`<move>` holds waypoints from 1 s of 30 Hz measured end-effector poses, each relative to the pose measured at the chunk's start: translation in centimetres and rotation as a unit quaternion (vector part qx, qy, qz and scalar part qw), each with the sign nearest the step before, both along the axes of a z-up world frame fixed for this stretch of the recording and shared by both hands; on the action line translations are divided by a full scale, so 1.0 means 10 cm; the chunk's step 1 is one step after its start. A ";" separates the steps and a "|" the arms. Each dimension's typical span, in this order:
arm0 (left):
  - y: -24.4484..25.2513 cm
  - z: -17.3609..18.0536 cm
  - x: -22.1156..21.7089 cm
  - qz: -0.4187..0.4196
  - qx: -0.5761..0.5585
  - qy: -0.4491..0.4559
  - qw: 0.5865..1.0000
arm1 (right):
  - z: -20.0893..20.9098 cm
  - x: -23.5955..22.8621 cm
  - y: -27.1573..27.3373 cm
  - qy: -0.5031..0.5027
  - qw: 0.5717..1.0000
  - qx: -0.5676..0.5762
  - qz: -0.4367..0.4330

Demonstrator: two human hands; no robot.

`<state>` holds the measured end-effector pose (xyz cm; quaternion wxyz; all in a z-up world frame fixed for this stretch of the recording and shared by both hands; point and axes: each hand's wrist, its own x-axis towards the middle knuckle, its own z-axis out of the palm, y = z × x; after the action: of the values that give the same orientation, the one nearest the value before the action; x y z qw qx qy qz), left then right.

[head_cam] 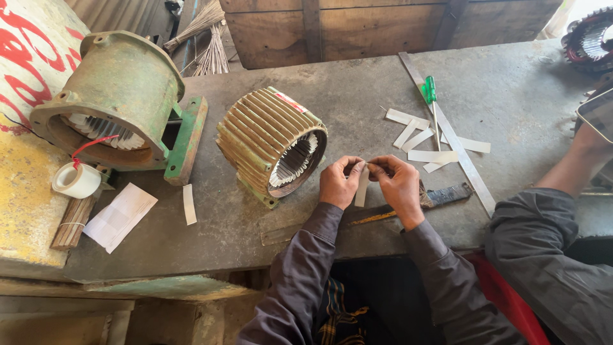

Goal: The person sits at a workbench and repeatedly folds small white paper strips by hand. They place the folded strips into the slots of a cylindrical motor stator core. A second person is visible to the right, working on a separate motor component.

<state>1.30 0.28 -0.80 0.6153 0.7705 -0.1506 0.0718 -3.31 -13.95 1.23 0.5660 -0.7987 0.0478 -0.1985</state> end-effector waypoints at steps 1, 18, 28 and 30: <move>0.00 -0.01 0.01 0.006 0.000 -0.006 1.000 | -0.01 0.01 -0.02 0.010 0.998 0.054 0.028; 0.01 -0.15 0.06 -0.028 -0.019 0.001 0.999 | -0.09 0.07 -0.08 0.024 0.999 -0.002 0.033; 0.02 -0.39 0.22 -0.126 -0.159 0.098 0.974 | 0.02 0.00 -0.03 -0.028 0.998 -0.028 0.053; 0.01 -0.36 0.22 -0.145 -0.198 0.129 0.961 | 0.02 0.01 -0.04 -0.036 0.998 -0.015 0.057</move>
<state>3.54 0.39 -4.41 0.7733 0.6063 -0.1626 -0.0897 -3.25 -14.31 1.39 0.5655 -0.8009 -0.0212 -0.1957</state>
